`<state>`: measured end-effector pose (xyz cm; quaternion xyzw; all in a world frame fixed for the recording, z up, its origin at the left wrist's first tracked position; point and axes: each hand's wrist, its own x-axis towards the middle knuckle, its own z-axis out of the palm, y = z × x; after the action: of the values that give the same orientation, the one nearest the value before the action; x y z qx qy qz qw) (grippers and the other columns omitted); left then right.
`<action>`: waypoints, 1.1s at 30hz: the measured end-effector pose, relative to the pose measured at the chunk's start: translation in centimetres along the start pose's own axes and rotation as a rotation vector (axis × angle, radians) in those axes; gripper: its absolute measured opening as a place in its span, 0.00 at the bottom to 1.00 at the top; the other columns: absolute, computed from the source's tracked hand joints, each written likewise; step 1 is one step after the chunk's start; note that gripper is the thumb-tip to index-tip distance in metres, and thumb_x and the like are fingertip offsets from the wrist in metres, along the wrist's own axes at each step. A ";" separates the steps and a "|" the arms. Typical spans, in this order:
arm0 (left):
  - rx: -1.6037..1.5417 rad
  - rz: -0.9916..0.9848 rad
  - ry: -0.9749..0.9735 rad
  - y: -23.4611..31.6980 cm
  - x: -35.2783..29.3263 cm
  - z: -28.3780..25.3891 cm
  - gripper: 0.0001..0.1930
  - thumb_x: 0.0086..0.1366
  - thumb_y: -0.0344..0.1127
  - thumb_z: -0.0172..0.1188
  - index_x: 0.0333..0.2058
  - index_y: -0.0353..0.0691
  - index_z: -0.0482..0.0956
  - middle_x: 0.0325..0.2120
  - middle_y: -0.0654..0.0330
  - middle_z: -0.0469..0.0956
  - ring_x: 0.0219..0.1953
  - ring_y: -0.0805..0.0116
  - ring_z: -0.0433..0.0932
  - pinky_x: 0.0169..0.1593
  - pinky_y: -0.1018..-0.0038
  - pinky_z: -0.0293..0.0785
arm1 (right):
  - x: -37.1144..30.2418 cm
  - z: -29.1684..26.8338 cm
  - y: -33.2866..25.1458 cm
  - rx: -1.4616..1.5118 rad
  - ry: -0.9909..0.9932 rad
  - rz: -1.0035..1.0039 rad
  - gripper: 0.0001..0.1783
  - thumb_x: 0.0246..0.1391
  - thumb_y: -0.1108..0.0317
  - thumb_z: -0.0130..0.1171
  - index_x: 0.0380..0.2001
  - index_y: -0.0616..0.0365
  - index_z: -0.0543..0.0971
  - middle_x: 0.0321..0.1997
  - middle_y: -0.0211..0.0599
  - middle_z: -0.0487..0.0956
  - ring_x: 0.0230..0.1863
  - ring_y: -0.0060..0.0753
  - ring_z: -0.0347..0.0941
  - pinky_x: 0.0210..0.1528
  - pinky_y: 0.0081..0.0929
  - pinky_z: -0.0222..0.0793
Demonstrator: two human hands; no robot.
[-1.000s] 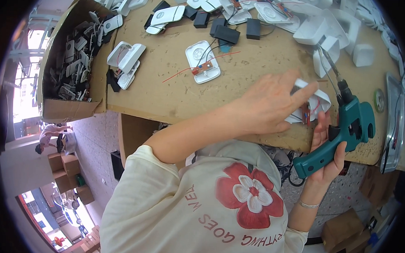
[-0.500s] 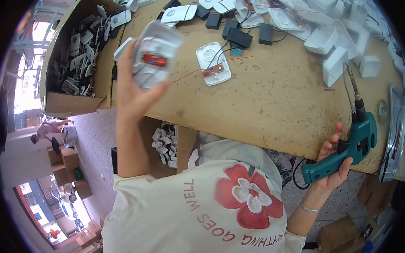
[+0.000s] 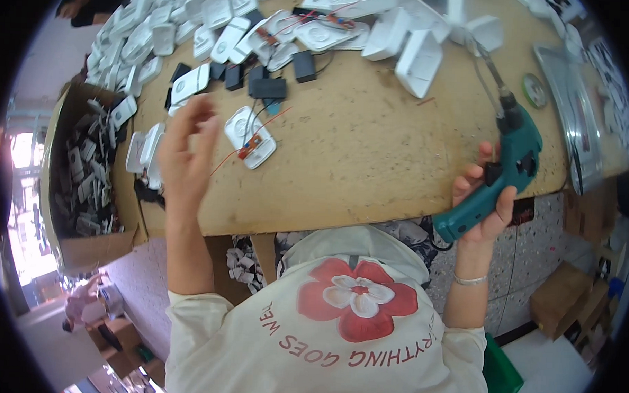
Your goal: Assembling electronic components into plastic housings using a soldering gun at a factory workbench.
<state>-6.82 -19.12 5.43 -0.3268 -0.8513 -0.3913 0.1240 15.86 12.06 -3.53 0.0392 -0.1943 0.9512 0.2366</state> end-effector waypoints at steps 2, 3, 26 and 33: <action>-0.116 0.086 -0.176 3.6 1.9 4.5 0.15 0.60 0.30 0.58 0.46 0.34 0.72 0.33 0.53 0.77 0.35 0.60 0.77 0.39 0.69 0.72 | -0.1 -0.2 0.0 0.077 -0.015 0.009 0.42 0.51 0.67 0.63 0.65 0.51 0.52 0.63 0.35 0.63 0.47 0.31 0.67 0.50 0.32 0.65; -0.093 0.169 -0.245 4.9 2.8 6.6 0.15 0.61 0.32 0.57 0.46 0.34 0.73 0.31 0.52 0.77 0.33 0.60 0.77 0.38 0.71 0.72 | 0.0 0.0 0.1 0.068 0.012 -0.008 0.43 0.50 0.66 0.64 0.65 0.51 0.53 0.60 0.33 0.66 0.45 0.28 0.67 0.48 0.30 0.65; -1.402 -0.844 -0.215 11.0 -2.1 16.3 0.15 0.63 0.24 0.51 0.49 0.32 0.65 0.47 0.53 0.72 0.49 0.62 0.73 0.53 0.67 0.72 | -0.2 4.9 5.1 -0.117 0.117 0.050 0.48 0.51 0.50 0.61 0.67 0.52 0.47 0.70 0.57 0.43 0.69 0.53 0.48 0.65 0.36 0.56; -1.477 -0.904 -0.381 9.5 -3.7 14.4 0.16 0.65 0.28 0.50 0.51 0.31 0.64 0.50 0.53 0.70 0.53 0.63 0.70 0.56 0.66 0.68 | 1.0 5.2 4.0 -0.216 0.164 0.083 0.46 0.54 0.50 0.56 0.66 0.58 0.45 0.68 0.62 0.45 0.70 0.56 0.43 0.71 0.42 0.41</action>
<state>2.86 -5.53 -0.26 -0.0154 -0.4352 -0.7914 -0.4291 13.02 7.28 0.04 -0.0723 -0.2770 0.9337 0.2150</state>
